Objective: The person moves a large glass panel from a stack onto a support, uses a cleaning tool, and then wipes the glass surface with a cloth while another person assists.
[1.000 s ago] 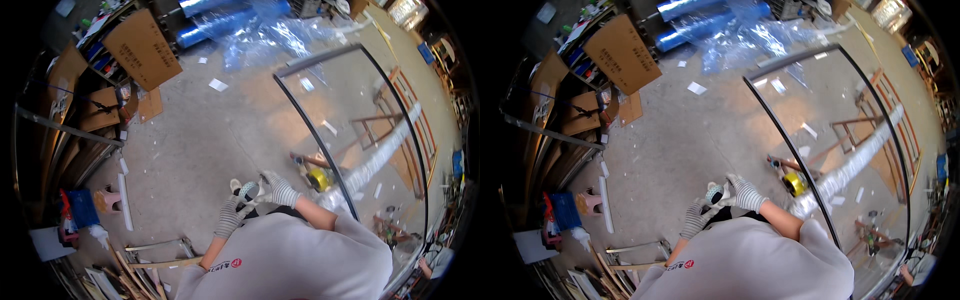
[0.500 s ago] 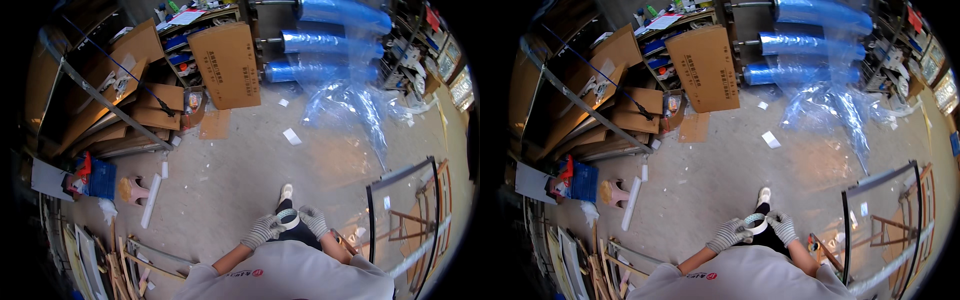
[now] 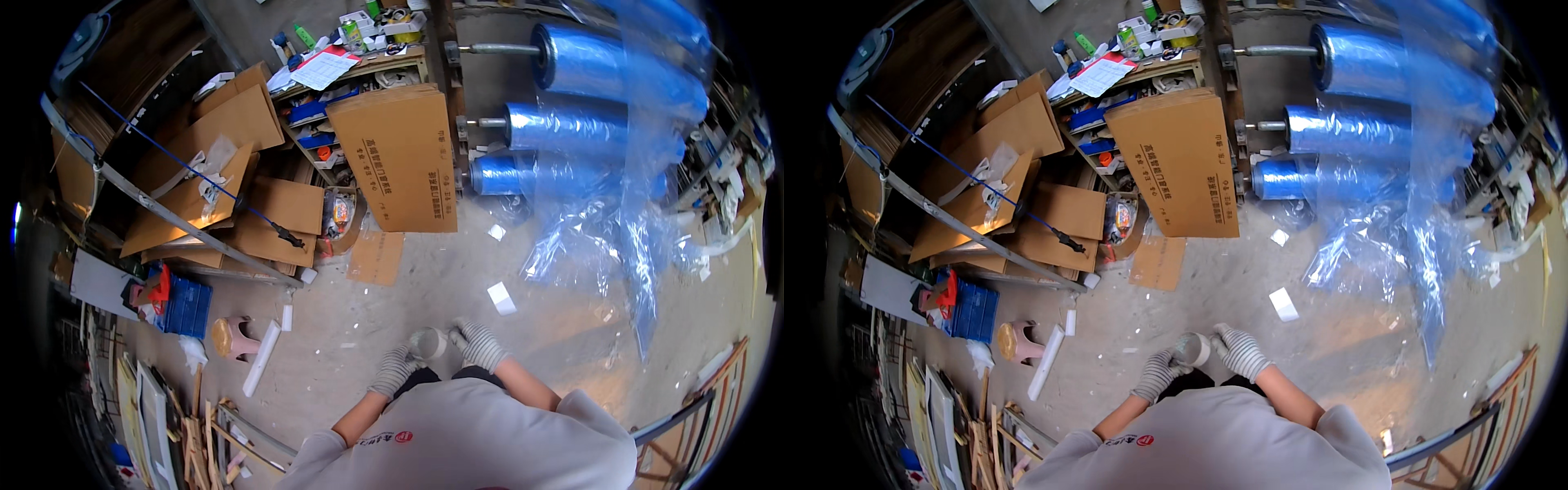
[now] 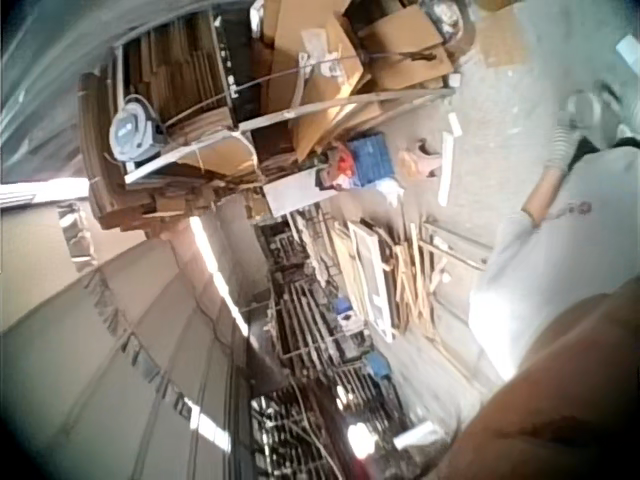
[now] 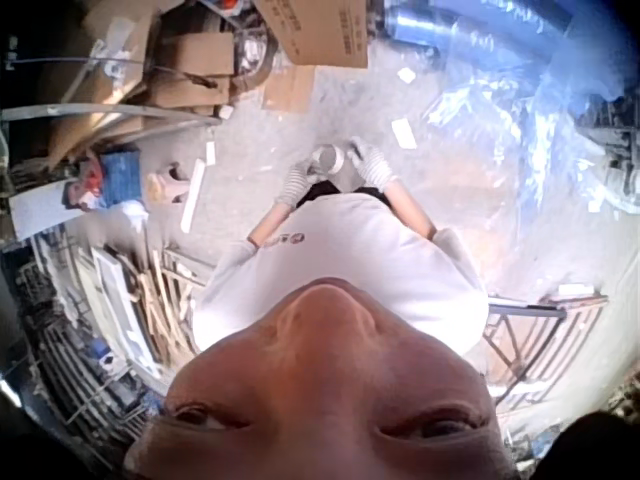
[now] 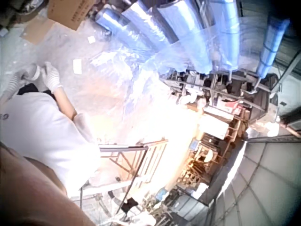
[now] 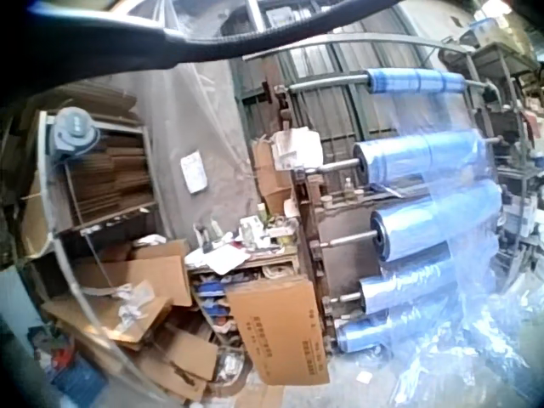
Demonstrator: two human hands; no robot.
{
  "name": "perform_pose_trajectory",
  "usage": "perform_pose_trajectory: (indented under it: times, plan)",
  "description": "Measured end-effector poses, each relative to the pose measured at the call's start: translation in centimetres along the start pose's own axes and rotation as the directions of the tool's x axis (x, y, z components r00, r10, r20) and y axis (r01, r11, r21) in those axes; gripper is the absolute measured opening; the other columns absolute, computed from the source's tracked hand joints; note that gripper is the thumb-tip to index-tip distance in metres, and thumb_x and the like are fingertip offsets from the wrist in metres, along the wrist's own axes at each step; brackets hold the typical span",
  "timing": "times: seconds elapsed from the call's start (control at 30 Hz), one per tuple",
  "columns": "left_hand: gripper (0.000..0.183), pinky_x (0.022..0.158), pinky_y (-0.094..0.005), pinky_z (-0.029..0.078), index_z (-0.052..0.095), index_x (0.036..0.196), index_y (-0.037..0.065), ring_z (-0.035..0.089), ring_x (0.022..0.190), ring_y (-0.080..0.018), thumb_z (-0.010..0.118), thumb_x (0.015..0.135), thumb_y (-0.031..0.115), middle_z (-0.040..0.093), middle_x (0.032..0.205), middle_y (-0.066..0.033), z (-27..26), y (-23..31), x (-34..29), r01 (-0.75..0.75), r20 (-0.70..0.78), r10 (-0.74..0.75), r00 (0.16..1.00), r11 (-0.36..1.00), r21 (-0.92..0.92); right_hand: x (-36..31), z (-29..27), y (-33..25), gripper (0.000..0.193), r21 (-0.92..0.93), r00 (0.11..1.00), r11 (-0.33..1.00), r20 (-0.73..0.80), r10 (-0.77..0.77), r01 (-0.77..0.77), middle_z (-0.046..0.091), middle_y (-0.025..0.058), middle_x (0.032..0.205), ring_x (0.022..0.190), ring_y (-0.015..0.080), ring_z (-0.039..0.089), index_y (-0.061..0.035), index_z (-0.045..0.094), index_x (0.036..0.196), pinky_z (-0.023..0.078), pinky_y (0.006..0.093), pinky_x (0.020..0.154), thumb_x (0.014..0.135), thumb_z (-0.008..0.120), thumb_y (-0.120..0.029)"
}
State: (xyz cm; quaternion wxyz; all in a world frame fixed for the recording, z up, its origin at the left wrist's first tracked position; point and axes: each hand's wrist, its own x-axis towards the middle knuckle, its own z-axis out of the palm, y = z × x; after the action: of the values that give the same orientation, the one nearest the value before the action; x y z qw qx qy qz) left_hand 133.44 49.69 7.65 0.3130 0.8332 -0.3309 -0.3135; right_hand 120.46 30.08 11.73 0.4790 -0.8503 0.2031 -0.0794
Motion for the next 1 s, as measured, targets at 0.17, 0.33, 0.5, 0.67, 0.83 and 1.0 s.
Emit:
perform_pose_trajectory:
  times: [0.17,0.33,0.5,0.67,0.83,1.0]
  plan:
    - [0.045,0.069,-0.0383,0.046,0.062,0.091,0.000,0.059,0.073,-0.0314,0.066,0.073,0.042,0.061,0.079,-0.0208,-4.5,-2.7,10.3,0.162,-0.033,-0.160,0.987,0.980,0.114,5.4,-2.8,4.1,0.028,0.044,0.981,0.991,-0.142,0.131,-0.126,0.064,0.0158,0.086,0.081,0.0325,0.062,-0.0058,0.054,0.104,0.048,0.0392,0.071,0.084,0.056,-0.025]
    - [0.036,0.064,-0.0366,0.045,0.061,0.086,0.000,0.057,0.066,-0.0242,0.067,0.075,0.034,0.060,0.073,-0.0176,-9.9,-4.4,27.6,0.107,-0.171,-0.075,0.982,0.976,0.188,7.4,-6.0,10.1,0.024,0.183,0.843,0.893,-0.298,0.449,-0.411,0.064,0.0159,0.082,0.075,0.0295,0.063,-0.0062,0.057,0.100,0.049,0.0375,0.066,0.084,0.057,-0.023]
    - [0.031,0.066,-0.0387,0.045,0.060,0.091,0.002,0.059,0.072,-0.0301,0.062,0.078,0.030,0.061,0.079,-0.0198,-18.7,3.4,48.4,-0.173,-0.441,0.156,0.884,0.985,0.003,10.0,-6.1,10.4,0.020,-0.049,0.743,0.785,-0.364,0.562,-0.617,0.064,0.0136,0.077,0.068,0.0188,0.061,-0.0005,0.055,0.099,0.049,0.0321,0.065,0.085,0.056,-0.015]
    - [0.039,0.074,-0.0384,0.045,0.058,0.105,0.001,0.060,0.086,-0.0338,0.059,0.081,0.032,0.062,0.091,-0.0215,-30.8,11.5,65.3,-0.271,-0.583,0.190,0.790,0.961,-0.053,14.6,-3.3,8.0,0.014,0.121,0.672,0.728,-0.306,0.674,-0.675,0.062,0.0076,0.074,0.066,0.0124,0.056,-0.0027,0.056,0.098,0.047,0.0265,0.064,0.087,0.054,-0.011]
    - [0.063,0.084,-0.0380,0.043,0.034,0.135,0.006,0.057,0.099,-0.0348,0.055,0.084,0.037,0.061,0.105,-0.0221,-32.2,14.8,77.9,-0.201,-0.576,0.227,0.785,0.973,0.110,19.1,-3.3,3.2,0.020,0.135,0.504,0.563,-0.313,0.805,-0.815,0.061,0.0120,0.073,0.066,0.0184,0.059,-0.0063,0.059,0.098,0.048,0.0313,0.063,0.084,0.059,-0.020]
    - [0.041,0.094,-0.0330,0.040,0.047,0.123,-0.004,0.053,0.108,-0.0251,0.047,0.092,0.023,0.053,0.122,-0.0168,-17.2,14.9,71.9,-0.352,0.047,0.365,0.930,0.918,-0.180,20.5,-3.4,-1.9,0.035,0.241,0.249,0.322,-0.289,0.924,-0.916,0.063,0.0161,0.095,0.088,0.0349,0.060,-0.0118,0.059,0.104,0.048,0.0411,0.076,0.087,0.048,-0.040]
